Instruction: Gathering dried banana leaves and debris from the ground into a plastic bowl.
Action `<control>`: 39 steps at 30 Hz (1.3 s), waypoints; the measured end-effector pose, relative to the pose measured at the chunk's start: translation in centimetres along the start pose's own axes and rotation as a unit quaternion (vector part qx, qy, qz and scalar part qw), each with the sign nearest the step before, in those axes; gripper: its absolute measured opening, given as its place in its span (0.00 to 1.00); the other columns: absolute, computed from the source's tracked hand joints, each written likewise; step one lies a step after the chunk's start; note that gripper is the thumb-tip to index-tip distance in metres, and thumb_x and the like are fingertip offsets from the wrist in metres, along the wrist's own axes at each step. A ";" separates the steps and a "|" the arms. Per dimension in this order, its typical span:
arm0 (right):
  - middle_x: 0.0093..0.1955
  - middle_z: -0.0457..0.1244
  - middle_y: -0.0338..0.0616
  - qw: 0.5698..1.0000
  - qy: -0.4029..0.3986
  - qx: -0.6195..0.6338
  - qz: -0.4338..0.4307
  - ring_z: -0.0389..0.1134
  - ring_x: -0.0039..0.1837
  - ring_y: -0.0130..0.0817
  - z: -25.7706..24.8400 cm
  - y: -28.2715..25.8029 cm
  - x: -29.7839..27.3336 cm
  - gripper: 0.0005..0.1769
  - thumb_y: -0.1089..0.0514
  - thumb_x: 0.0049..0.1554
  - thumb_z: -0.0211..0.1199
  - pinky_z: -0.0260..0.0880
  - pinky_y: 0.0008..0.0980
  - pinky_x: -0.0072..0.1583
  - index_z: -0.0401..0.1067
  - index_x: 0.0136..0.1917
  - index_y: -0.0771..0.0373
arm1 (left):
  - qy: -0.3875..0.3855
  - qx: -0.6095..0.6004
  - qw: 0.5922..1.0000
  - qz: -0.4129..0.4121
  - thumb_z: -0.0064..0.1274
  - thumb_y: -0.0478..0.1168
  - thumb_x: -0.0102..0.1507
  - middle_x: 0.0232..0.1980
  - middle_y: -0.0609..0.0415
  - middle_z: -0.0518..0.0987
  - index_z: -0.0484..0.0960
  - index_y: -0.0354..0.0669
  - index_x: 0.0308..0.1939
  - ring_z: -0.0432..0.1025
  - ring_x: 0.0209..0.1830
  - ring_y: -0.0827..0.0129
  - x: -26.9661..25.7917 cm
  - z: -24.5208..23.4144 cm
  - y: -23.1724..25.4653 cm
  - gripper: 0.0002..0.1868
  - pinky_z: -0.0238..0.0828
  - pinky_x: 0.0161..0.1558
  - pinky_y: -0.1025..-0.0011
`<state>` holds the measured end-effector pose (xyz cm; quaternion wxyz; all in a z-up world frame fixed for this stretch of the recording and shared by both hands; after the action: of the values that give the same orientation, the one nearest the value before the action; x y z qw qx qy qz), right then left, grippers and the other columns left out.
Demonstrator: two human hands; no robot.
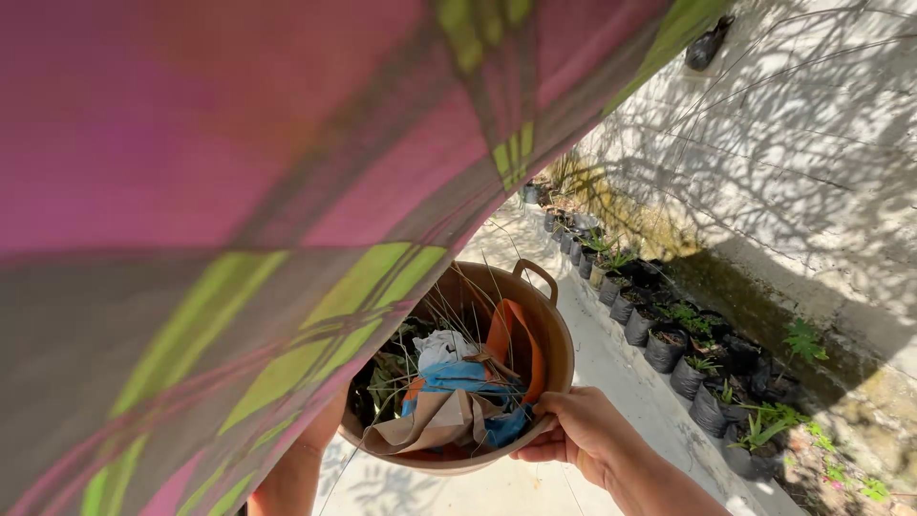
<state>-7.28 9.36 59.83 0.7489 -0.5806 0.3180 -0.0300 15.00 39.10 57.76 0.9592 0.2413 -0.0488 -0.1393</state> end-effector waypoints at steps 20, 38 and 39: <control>0.46 0.72 0.72 0.998 -0.023 -0.049 0.017 0.77 0.42 0.57 -0.6 10.4 -23.9 0.20 0.60 0.57 0.60 0.80 0.45 0.45 0.71 0.56 0.81 | 0.090 -0.006 0.996 -0.013 0.25 0.70 0.67 0.72 0.40 0.72 0.60 0.46 0.75 0.69 0.68 0.47 -30.2 5.8 8.5 0.42 0.64 0.66 0.48; 0.53 0.69 0.65 0.995 -0.077 0.008 -0.058 0.74 0.50 0.54 28.2 13.1 -22.2 0.14 0.65 0.59 0.54 0.78 0.48 0.52 0.69 0.55 0.78 | 0.112 0.056 0.978 0.170 0.24 0.69 0.66 0.73 0.43 0.72 0.61 0.48 0.76 0.64 0.75 0.48 -42.3 -7.0 47.7 0.42 0.58 0.71 0.51; 0.53 0.69 0.65 0.995 -0.074 0.003 -0.066 0.73 0.50 0.54 28.5 13.4 -21.2 0.15 0.66 0.58 0.55 0.78 0.47 0.52 0.69 0.56 0.81 | 0.121 0.051 0.976 0.173 0.24 0.69 0.66 0.73 0.43 0.72 0.60 0.48 0.76 0.64 0.74 0.48 -42.7 -8.0 48.9 0.42 0.58 0.71 0.51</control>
<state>-13.97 46.74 60.78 0.7684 -0.5989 0.2227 -0.0367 -12.60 96.42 72.93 0.9539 0.2930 0.0194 0.0611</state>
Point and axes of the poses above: each hand's wrist, its own x-axis towards the middle knuckle, its own z-axis out of the palm, y = z × x, the point moved 8 cm from there along x, towards the middle knuckle
